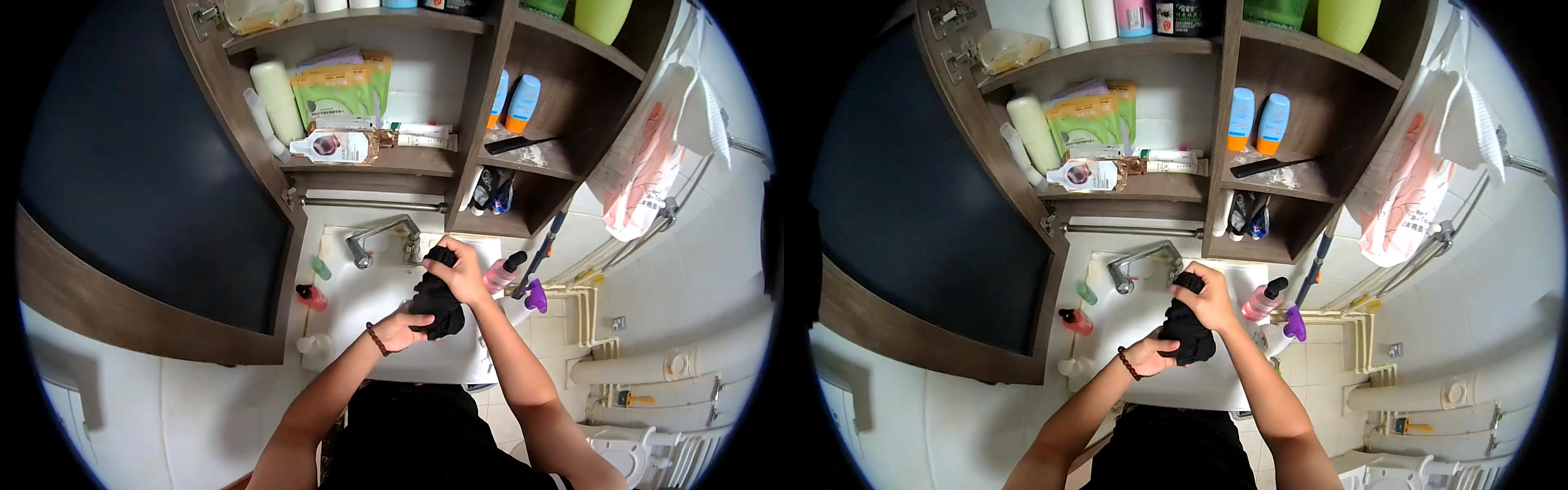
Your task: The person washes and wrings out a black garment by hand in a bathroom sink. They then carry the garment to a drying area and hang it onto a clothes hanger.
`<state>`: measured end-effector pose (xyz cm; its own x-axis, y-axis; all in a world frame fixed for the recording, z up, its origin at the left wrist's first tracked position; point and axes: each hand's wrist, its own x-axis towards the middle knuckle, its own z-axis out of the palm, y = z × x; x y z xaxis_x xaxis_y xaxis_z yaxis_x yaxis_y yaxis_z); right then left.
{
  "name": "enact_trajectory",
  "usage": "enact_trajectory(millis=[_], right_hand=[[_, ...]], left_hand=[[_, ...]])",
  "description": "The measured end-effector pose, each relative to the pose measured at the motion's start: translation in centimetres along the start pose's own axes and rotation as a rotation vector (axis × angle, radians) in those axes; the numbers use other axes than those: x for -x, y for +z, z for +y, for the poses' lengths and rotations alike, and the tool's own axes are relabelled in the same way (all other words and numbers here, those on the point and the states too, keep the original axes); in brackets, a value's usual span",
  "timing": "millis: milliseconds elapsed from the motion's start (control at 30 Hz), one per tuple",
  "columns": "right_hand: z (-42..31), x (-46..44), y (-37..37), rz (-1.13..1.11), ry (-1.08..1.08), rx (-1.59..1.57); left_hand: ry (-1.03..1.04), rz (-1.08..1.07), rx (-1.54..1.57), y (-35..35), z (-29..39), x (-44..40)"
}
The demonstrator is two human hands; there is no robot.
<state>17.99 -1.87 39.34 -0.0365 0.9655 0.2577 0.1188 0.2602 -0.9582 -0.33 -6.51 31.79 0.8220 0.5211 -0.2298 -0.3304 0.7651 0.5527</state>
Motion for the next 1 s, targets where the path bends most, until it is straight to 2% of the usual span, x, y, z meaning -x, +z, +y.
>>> enact_trajectory(millis=[33, 67, 100, 233, 333, 400, 467, 533, 567, 600, 667, 733, 800, 867, 933, 967, 1000], right_hand=[[-0.6, 0.1, -0.1, -0.107, 0.023, -0.052], [-1.2, 0.2, -0.2, -0.218, 0.048, -0.104], [-1.7, 0.3, -0.2, -0.282, 0.005, -0.078], [-3.0, 1.5, 0.0, -0.343, 0.045, -0.104], [-2.7, 3.2, 0.3, -0.289, 0.062, -0.100], [-2.1, 4.0, -0.5, -0.319, 0.090, -0.075], [-1.0, 5.1, -1.4, -0.149, 0.051, 0.000], [-0.1, 6.4, -3.1, -0.070, 0.381, -0.295], [0.3, 7.2, -3.7, 0.018, 0.474, -0.382], [0.3, 7.8, -4.1, 0.105, 0.563, -0.470], [1.0, 9.8, -4.6, 0.074, 0.609, -0.533], [2.4, 12.0, -4.8, -0.057, 0.806, -0.789], [3.8, 12.4, -5.3, -0.467, 0.889, -1.054], [6.6, 11.9, -5.5, -0.710, 0.927, -1.100], [6.9, 11.3, -5.2, -0.913, 0.960, -1.162], [6.7, 10.7, -4.9, -1.007, 0.990, -1.184], [6.4, 10.2, -4.5, -1.105, 1.018, -1.199]], left_hand=[[-0.004, -0.019, 0.032, 0.6, -0.2, 0.0], [0.031, -0.129, 0.100, 1.4, -0.5, -0.4], [0.068, -0.147, 0.090, 1.6, -0.8, -0.6], [0.119, -0.238, 0.106, 2.4, -2.0, -0.2], [0.128, -0.291, 0.153, 4.4, -2.1, 1.2], [0.110, -0.140, -0.193, 3.1, -2.5, 1.2], [0.151, 0.036, -0.539, 1.9, -2.0, 0.6], [0.737, 0.186, -0.951, 1.8, -1.3, -0.2], [0.668, 0.225, -1.023, 1.6, -0.8, -0.2], [0.694, 0.171, -1.185, 1.0, 0.2, -0.4], [0.799, 0.163, -1.480, 2.6, 2.5, -0.6], [0.939, -0.022, -1.620, 4.9, 5.1, -1.0], [1.076, -0.202, -1.871, 6.6, 7.0, -2.2], [1.135, -0.380, -1.930, 10.1, 9.0, -2.7], [1.298, -0.526, -2.174, 13.5, 10.3, -3.3], [1.420, -0.624, -2.175, 14.6, 10.6, -4.2], [1.404, -0.673, -2.231, 15.9, 10.8, -4.2]])
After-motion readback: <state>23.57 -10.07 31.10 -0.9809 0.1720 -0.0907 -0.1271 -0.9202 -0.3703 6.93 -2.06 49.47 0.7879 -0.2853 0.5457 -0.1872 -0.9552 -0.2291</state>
